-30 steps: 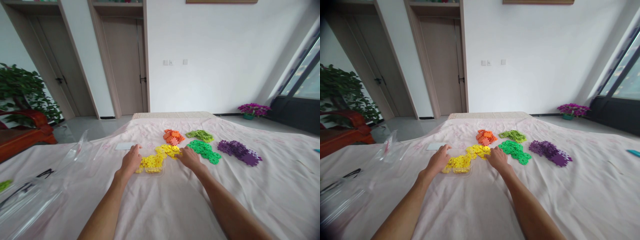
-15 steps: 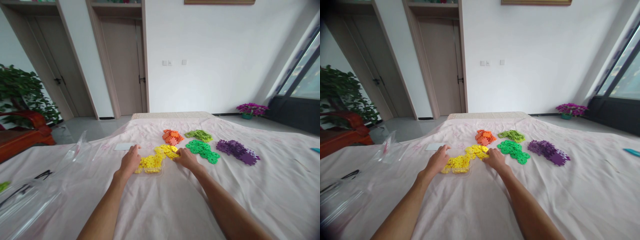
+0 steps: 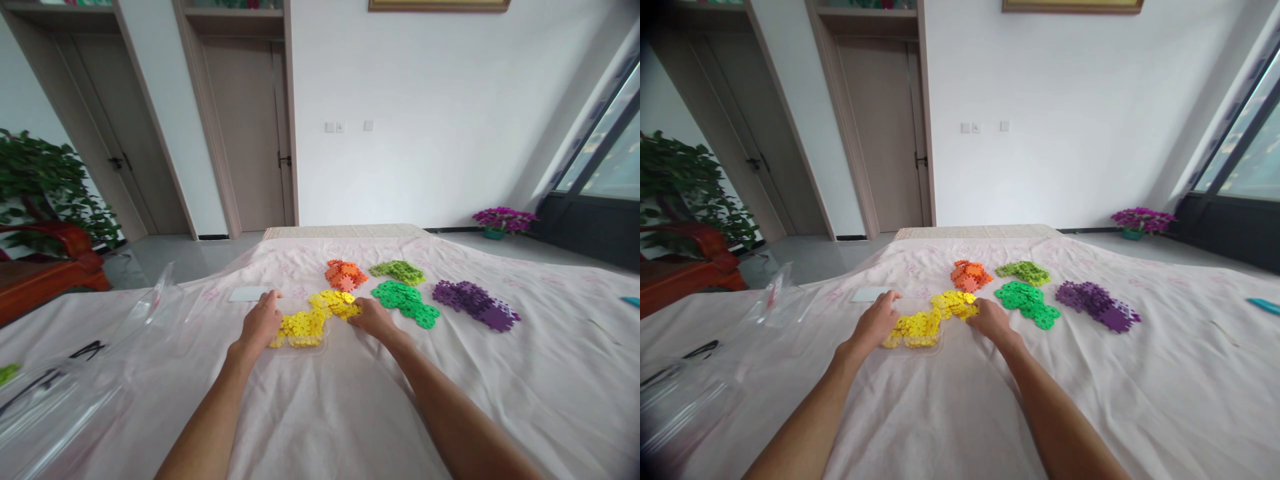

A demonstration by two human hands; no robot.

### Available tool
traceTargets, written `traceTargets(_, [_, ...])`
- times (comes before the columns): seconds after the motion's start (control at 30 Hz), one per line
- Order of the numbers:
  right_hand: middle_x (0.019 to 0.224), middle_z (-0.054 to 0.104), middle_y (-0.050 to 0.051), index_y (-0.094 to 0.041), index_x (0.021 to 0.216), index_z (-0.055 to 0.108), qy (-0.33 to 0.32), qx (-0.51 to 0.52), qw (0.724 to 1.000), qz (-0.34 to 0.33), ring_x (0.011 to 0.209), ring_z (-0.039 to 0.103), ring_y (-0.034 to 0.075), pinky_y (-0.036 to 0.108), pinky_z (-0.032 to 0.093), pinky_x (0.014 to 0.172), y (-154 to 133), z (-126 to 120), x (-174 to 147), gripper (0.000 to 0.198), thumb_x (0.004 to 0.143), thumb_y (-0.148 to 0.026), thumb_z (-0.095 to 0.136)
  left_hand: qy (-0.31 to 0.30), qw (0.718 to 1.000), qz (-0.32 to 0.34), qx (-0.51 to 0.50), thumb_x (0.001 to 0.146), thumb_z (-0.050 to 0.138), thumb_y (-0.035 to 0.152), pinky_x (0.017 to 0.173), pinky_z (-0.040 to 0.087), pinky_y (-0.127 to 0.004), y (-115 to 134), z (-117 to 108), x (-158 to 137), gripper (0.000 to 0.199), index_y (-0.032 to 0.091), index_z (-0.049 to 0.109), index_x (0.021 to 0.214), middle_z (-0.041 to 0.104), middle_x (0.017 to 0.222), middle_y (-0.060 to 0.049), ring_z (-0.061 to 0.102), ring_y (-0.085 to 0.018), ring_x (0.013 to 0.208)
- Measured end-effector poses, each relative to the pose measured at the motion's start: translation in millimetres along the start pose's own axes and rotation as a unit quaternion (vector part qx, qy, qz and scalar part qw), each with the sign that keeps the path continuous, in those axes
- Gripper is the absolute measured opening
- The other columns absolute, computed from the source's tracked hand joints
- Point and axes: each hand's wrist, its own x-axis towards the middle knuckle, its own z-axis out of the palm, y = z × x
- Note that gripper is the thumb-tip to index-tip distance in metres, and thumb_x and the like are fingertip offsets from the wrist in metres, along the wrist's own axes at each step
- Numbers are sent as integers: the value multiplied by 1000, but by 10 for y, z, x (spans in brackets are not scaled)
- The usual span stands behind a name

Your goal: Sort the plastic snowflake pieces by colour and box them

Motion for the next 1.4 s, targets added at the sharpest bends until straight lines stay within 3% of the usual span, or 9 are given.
traceTargets(0.2, [90, 71, 5, -21, 98, 70, 43, 41, 998, -10, 83, 63, 20, 26, 33, 61, -77, -73, -15, 26, 80, -40, 65, -2, 1000, 0, 0, 86, 42, 11, 87, 46, -30, 10, -9, -8, 38, 23, 50, 122, 56, 131, -9, 62, -20, 110])
traceTargets(0.4, [79, 68, 1, -18, 87, 68, 22, 257, 960, -109, 72, 61, 15, 23, 41, 61, -407, -118, -142, 21, 80, -37, 65, 0, 1000, 0, 1, 85, 42, 11, 87, 46, -31, -7, 15, 4, 40, 23, 50, 122, 56, 131, -9, 62, -20, 109])
traceTargets(0.5, [78, 68, 0, -18, 100, 70, -40, 347, 925, -150, 66, 60, 13, 22, 44, 57, -614, -103, -267, 25, 79, -30, 64, 0, 1000, 1, 4, 84, 42, 11, 86, 46, -31, -8, 16, 4, 40, 23, 50, 122, 56, 130, -9, 62, -20, 108])
traceTargets(0.63, [103, 71, 4, -20, 117, 66, -66, 390, 904, -164, 74, 63, 13, 22, 51, 58, -745, -97, -352, 41, 77, -22, 61, -4, 1000, -3, 3, 84, 42, 11, 85, 45, -29, 5, -3, -6, 40, 23, 50, 122, 56, 131, -9, 62, -20, 109])
traceTargets(0.8, [113, 69, 5, -21, 114, 67, 54, 233, 963, -127, 89, 65, 15, 28, 51, 80, -487, -85, -200, 34, 82, -15, 56, -6, 1000, -5, 10, 85, 42, 11, 83, 46, -29, 15, -15, -10, 40, 23, 50, 122, 57, 130, -8, 63, -19, 105])
traceTargets(0.9, [117, 66, 8, -20, 117, 67, 59, 77, 992, -75, 102, 62, 20, 30, 45, 88, -264, -36, -98, 32, 85, -24, 61, -8, 1000, -8, 14, 86, 42, 11, 84, 46, -29, 15, -12, -4, 40, 23, 49, 123, 57, 130, -8, 62, -19, 107])
traceTargets(1.07, [115, 63, 11, -23, 114, 68, 25, -21, 999, -16, 110, 57, 25, 31, 41, 83, -157, 24, -73, 39, 91, -51, 53, -3, 1000, -6, 9, 86, 42, 10, 87, 46, -29, 16, -8, -4, 40, 23, 49, 123, 56, 132, -9, 61, -19, 112])
traceTargets(1.17, [113, 64, 10, -23, 110, 68, 44, -32, 999, -1, 107, 57, 25, 31, 39, 79, -201, 42, -97, 41, 95, -53, 46, 1, 1000, -1, 4, 86, 41, 10, 88, 46, -29, 12, -3, -9, 39, 22, 49, 123, 56, 131, -9, 61, -20, 111])
traceTargets(1.4, [108, 64, 8, -24, 102, 68, 62, -56, 996, -8, 106, 55, 25, 31, 38, 81, -256, 115, -107, 31, 88, -50, 57, -1, 1000, -2, 0, 86, 42, 10, 88, 45, -29, 21, -14, -19, 38, 22, 50, 122, 56, 130, -9, 60, -19, 114])
